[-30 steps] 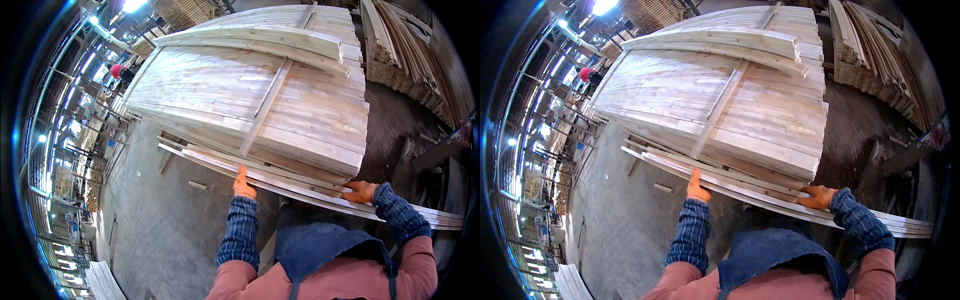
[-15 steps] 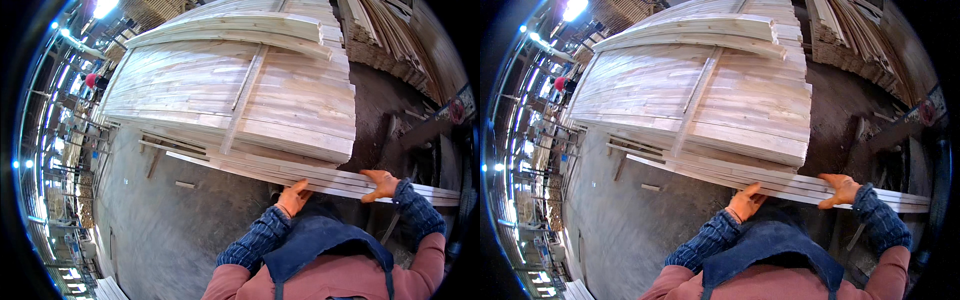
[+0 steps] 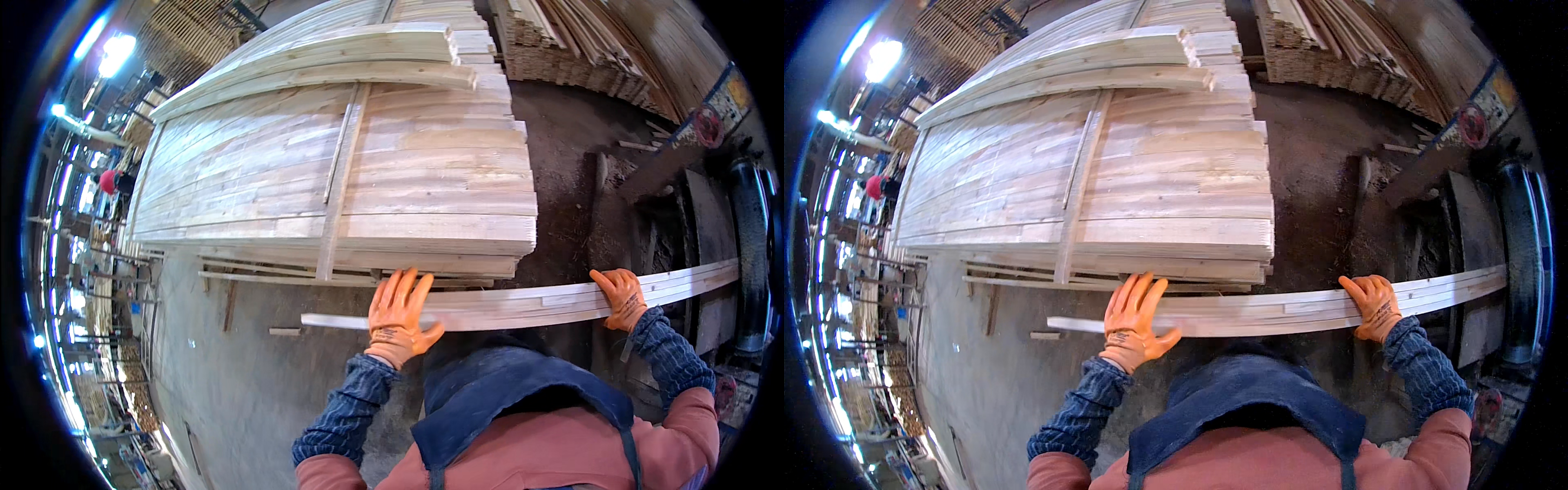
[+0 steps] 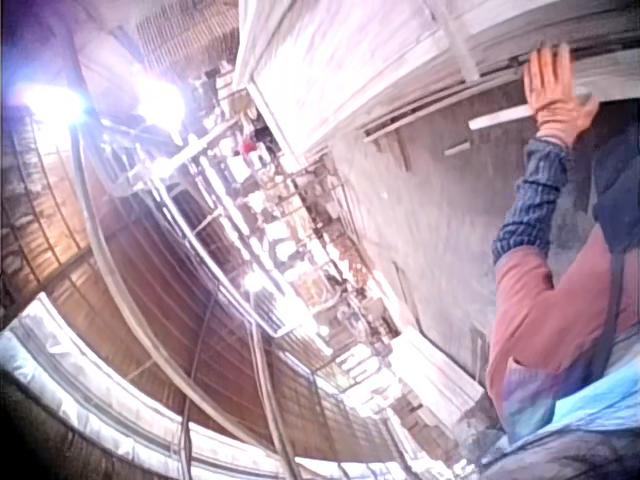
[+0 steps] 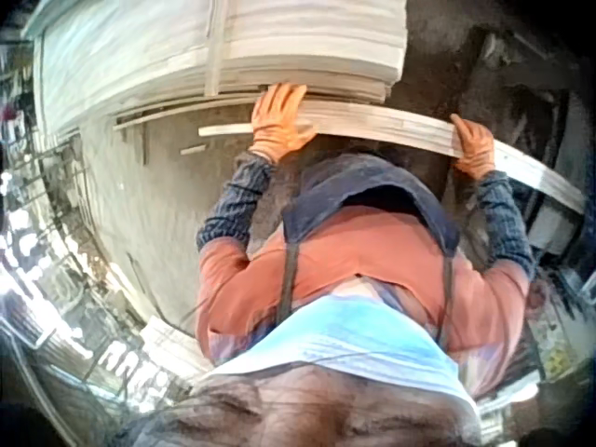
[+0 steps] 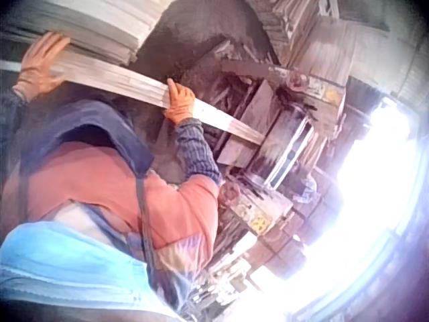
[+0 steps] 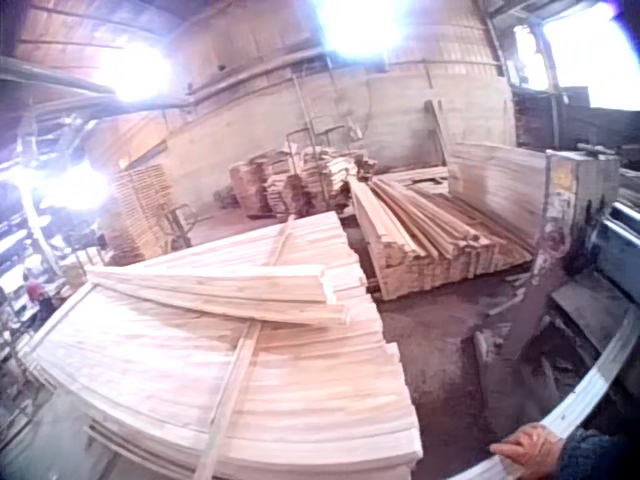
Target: The person takes long wood planks from a stack, feeds them individually through a roller-based sanding or planing machine, and then retrieves them to place on a separate stack.
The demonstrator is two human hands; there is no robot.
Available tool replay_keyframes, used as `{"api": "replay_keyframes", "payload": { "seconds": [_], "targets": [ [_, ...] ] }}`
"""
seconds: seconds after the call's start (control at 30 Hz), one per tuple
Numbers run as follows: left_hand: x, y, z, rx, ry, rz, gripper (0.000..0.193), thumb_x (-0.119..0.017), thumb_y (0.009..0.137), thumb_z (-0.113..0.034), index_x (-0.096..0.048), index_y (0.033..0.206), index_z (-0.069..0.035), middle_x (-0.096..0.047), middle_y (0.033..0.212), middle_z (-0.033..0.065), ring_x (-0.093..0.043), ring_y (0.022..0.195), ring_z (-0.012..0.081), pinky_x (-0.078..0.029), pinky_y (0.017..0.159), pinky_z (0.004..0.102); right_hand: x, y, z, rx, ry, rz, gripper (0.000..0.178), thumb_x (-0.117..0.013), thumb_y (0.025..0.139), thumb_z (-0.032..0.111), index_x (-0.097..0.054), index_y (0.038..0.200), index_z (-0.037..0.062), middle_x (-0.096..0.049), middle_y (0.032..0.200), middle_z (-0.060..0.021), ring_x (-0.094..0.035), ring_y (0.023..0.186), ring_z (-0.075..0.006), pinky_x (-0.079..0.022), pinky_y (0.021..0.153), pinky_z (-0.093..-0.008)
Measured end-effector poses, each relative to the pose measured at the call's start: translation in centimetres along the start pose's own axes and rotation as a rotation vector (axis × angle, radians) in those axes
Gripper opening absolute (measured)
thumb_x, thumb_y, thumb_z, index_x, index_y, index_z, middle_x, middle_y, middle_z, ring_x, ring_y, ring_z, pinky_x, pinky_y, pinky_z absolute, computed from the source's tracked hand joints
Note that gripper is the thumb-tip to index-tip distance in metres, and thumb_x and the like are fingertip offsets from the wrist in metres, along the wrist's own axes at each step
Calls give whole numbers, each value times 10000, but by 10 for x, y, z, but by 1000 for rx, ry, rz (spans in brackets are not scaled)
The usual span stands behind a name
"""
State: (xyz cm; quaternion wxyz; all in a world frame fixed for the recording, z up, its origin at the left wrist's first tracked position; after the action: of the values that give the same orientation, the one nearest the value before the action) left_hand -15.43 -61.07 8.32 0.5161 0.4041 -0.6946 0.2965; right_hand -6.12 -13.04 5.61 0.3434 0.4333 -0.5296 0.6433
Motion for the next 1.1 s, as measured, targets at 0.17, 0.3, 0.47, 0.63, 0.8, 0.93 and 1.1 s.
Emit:
{"api": "replay_keyframes", "payload": {
  "seconds": [0.17, 0.3, 0.47, 0.63, 0.8, 0.93, 1.1],
  "targets": [
    [-60, 31, -19, -271, -379, 329, 932, -786, 780, -520, -455, 1544, -102, -537, 1494, 255, -539, 1363, 434, -452, 1137, 515, -14, -35, -48, -121, -89, 26, 1176, -920, 510, 227, -413, 1570, 168, -570, 1427, -123, -518, 1377, -312, -249, 1284, -490],
    [-71, 72, -92, -311, -221, 590, 871, -747, 832, -506, -456, 1528, -71, -604, 1378, 242, -608, 1238, 419, -489, 1081, 499, -28, -55, -78, -367, -129, 133, 1115, -931, 567, 276, -437, 1560, 159, -535, 1495, -114, -449, 1455, -309, -278, 1270, -479],
    [-98, 96, -140, -409, -398, 530, 782, -700, 873, -488, -481, 1497, -71, -649, 1304, 250, -628, 1198, 438, -505, 1029, 505, 70, 5, -31, -334, 737, -7, 692, -728, 913, 283, -511, 1520, 30, -563, 1528, -212, -570, 1392, -351, -431, 1193, -439],
    [-69, 115, -124, -450, -827, 494, 499, -664, 951, -283, -580, 1394, -71, -740, 1143, 208, -722, 1030, 391, -575, 901, 467, 140, 138, 38, 70, 1050, -468, 813, -787, 890, 141, -397, 1598, 58, -534, 1552, -183, -530, 1434, -300, -427, 1195, -421],
    [10, 90, -43, -259, -1023, 397, 523, -715, 972, -169, -566, 1446, -6, -733, 1247, 209, -719, 1174, 299, -561, 1022, 395, 215, 286, 66, 251, 1159, -676, 1031, -860, 849, 132, -243, 1675, 141, -413, 1643, -184, -397, 1522, -341, -330, 1237, -468],
    [60, 49, 33, -64, -1147, 247, 509, -703, 1002, -137, -553, 1464, 15, -726, 1287, 194, -695, 1211, 270, -519, 1081, 391, 270, 402, 64, 190, 1051, -829, 1155, -915, 782, 89, -202, 1687, 172, -397, 1652, -210, -390, 1520, -382, -417, 1174, -476],
    [99, -2, 101, 286, -1334, -38, 456, -711, 988, -76, -602, 1419, 22, -740, 1252, 169, -683, 1187, 191, -512, 1055, 332, 269, 472, 102, -9, 963, -901, 896, -930, 760, 163, -466, 1527, 171, -673, 1336, -83, -629, 1237, -209, -525, 1054, -342]
  ]
}}
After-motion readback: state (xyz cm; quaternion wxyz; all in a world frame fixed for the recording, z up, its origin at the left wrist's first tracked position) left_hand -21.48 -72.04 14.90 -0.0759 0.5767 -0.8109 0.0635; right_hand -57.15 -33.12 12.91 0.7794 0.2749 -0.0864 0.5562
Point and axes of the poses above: each hand's wrist, its own y-axis towards the middle knuckle, its own x-axis out of the back of the hand, z = x × y, the point moved 1 cm from there along y, towards the middle knuckle
